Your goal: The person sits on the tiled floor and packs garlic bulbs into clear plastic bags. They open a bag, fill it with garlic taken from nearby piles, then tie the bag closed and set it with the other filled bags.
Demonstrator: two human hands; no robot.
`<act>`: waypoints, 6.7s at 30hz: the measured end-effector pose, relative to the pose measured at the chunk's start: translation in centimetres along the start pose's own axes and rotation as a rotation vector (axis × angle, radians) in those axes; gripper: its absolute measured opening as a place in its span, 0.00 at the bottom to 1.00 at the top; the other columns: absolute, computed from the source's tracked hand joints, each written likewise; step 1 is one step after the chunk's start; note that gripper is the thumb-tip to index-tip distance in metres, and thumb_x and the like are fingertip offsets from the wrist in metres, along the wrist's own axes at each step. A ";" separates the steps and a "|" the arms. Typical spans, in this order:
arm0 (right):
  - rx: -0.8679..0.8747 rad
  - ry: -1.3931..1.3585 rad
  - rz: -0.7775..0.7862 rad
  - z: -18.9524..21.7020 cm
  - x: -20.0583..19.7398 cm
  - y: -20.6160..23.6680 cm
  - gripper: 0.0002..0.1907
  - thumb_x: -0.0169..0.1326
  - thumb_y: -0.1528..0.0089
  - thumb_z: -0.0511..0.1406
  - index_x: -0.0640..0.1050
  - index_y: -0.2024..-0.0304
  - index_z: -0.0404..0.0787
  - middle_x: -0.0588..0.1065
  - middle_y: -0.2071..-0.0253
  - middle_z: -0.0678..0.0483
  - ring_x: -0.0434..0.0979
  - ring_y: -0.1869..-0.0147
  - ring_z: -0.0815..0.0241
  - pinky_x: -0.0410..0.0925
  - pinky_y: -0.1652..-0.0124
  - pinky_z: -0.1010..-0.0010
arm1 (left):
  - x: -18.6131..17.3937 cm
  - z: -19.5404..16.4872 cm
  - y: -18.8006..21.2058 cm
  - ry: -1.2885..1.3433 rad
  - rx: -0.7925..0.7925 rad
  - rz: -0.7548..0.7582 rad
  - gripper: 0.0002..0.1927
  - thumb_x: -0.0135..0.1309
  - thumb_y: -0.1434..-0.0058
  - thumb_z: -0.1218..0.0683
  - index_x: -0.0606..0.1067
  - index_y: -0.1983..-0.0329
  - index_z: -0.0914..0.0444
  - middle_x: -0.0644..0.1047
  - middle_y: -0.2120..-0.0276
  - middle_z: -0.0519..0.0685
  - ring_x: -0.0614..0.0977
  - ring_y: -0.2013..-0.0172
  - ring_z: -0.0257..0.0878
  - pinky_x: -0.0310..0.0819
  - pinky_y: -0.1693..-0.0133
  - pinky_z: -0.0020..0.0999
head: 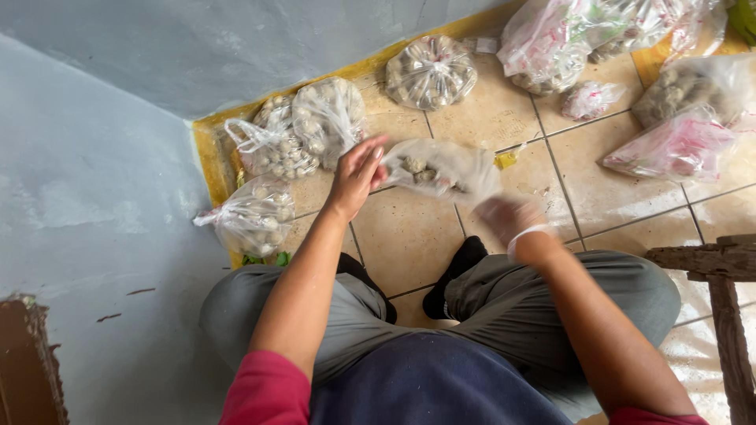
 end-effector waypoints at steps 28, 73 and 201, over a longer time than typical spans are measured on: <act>0.076 0.531 -0.075 -3.3 17.7 -15.8 0.41 0.32 0.29 0.57 0.41 0.21 0.46 0.35 0.19 0.44 0.29 0.17 0.41 0.30 0.26 0.46 | -11.0 18.6 5.4 -1.131 -0.864 -0.053 0.15 0.56 0.40 0.58 0.80 0.50 0.56 0.80 0.48 0.53 0.80 0.46 0.51 0.75 0.47 0.47; 0.198 0.546 0.297 -6.1 16.4 -4.1 0.35 0.57 0.39 0.34 0.66 0.30 0.57 0.60 0.26 0.52 0.60 0.24 0.45 0.62 0.34 0.54 | 11.9 20.5 7.8 -1.483 -0.352 0.666 0.35 0.50 0.38 0.60 0.65 0.29 0.39 0.43 0.22 0.54 0.42 0.24 0.56 0.38 0.28 0.55; -0.191 0.379 -0.349 -3.3 10.5 -13.3 0.27 0.57 0.39 0.43 0.74 0.37 0.49 0.66 0.32 0.45 0.66 0.33 0.38 0.62 0.39 0.49 | 11.2 21.4 1.8 -0.975 -0.339 0.318 0.40 0.52 0.42 0.58 0.56 0.24 0.54 0.53 0.23 0.49 0.68 0.32 0.54 0.65 0.36 0.53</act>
Point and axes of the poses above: each hand's wrist, its own y-axis away from the middle knuckle, its own x-axis out of the palm, z = x × y, the point moved 8 cm from there along -y, towards the middle knuckle
